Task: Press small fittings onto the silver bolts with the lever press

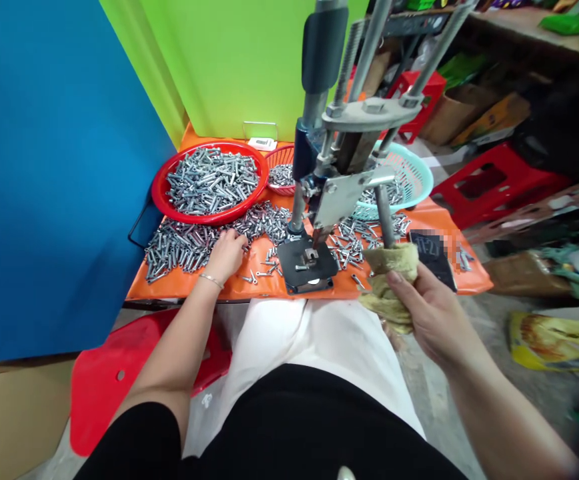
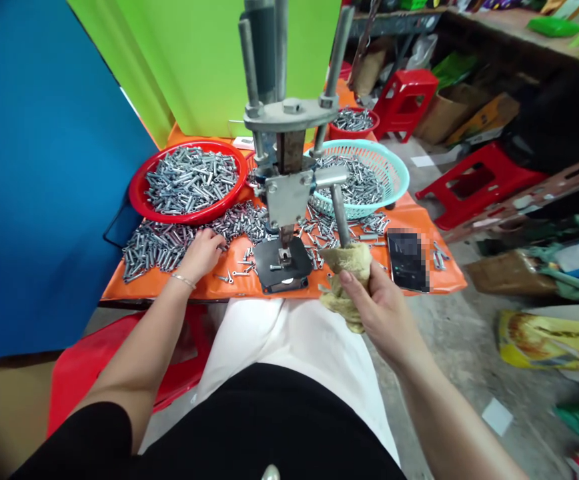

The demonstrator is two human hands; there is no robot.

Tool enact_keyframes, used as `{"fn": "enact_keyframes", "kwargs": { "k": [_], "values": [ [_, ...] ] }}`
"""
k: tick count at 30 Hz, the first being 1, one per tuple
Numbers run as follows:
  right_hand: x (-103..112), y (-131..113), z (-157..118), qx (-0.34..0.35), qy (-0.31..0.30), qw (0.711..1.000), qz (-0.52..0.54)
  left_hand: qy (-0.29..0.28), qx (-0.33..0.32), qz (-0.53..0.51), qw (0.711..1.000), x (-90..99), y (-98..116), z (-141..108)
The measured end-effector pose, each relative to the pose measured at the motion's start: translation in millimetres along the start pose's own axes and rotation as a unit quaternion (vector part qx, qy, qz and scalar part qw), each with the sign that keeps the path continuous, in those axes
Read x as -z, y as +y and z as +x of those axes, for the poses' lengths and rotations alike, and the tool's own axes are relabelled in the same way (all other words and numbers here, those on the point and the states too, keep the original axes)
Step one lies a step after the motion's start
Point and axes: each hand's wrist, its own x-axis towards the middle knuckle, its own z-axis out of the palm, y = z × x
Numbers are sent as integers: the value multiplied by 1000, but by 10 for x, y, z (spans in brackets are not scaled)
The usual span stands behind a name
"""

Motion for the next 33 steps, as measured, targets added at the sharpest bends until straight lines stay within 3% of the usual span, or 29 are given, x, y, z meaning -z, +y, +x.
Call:
{"fn": "enact_keyframes", "kwargs": {
  "k": [4,7,11,13,15,18,22,27,33],
  "values": [
    [-19,-1,12,-4,-3,1000,17,3,-30,-34,999,57,13,-5],
    [-21,-7,19,-4,-6,1000,15,33,4,-172,984,67,148,-63],
    [-16,-31,15,0,-8,1000,-4,31,36,-419,907,55,533,-159],
    [-12,-51,3,7,-8,1000,-17,5,32,-494,869,46,782,-198],
    [-6,-72,-13,13,-11,999,-27,2,31,-523,851,30,1022,-224],
    [2,-97,-34,15,-20,999,-28,60,5,-497,865,-33,1302,-224],
    [3,-122,-44,19,-19,999,-32,139,-37,-428,892,-205,1480,-153],
    [-7,-139,-40,25,-21,999,-31,145,-55,-387,909,-365,1477,-28],
    [-20,-153,-36,18,-20,999,-33,107,-132,-277,946,-324,1349,62]
  ]
}}
